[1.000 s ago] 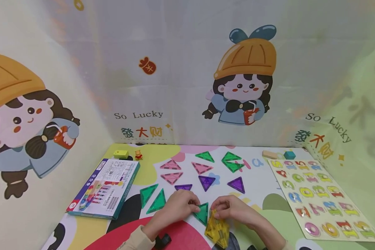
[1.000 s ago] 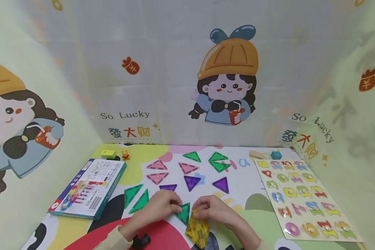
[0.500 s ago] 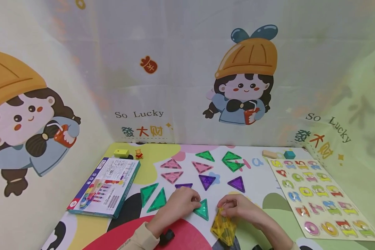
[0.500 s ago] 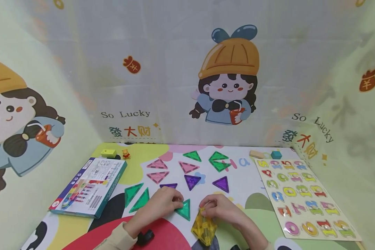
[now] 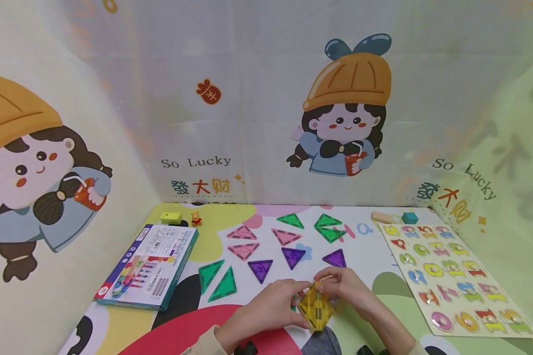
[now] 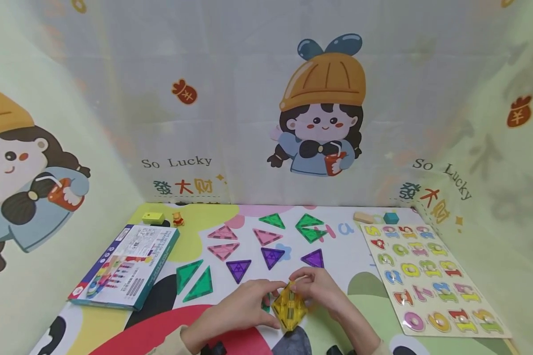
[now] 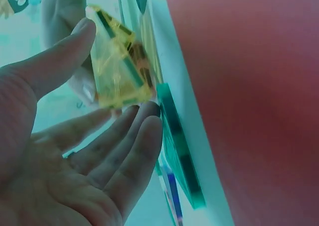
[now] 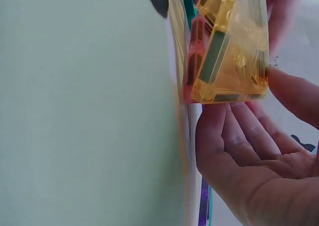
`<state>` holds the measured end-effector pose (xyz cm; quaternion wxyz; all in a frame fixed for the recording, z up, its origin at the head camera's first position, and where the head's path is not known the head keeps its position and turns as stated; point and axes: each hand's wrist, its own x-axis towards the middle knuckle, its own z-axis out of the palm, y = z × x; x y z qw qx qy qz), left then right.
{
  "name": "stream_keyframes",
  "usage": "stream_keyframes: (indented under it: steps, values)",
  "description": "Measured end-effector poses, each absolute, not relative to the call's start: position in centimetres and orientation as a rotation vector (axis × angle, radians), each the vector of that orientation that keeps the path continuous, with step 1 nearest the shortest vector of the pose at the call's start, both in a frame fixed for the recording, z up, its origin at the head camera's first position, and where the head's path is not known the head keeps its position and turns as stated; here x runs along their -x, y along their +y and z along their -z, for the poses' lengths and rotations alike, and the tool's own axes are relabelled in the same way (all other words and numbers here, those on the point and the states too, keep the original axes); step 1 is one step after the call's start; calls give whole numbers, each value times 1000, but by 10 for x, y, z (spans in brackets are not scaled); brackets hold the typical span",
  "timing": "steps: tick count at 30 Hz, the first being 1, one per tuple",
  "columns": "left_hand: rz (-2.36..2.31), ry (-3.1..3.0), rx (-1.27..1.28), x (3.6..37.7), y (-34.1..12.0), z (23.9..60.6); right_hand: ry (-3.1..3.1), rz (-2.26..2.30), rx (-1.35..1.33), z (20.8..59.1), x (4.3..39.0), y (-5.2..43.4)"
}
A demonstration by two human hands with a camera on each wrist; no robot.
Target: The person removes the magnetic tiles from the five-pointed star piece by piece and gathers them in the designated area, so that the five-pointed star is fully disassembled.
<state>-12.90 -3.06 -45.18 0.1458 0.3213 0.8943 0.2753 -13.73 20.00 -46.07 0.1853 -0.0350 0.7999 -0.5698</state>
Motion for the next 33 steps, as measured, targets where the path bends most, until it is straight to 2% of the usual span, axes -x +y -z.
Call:
stream_keyframes:
  steps: [7,16,33]
  values:
    - [-765,2633,-1071,125,-21,451,2190,1667,90,461,137,202]
    - [-660,2640,-1128,122,-16,453,2055,1703,176,466,137,212]
    - [-930,2584,-956,136,-2,458,2132,1516,300,462,130,217]
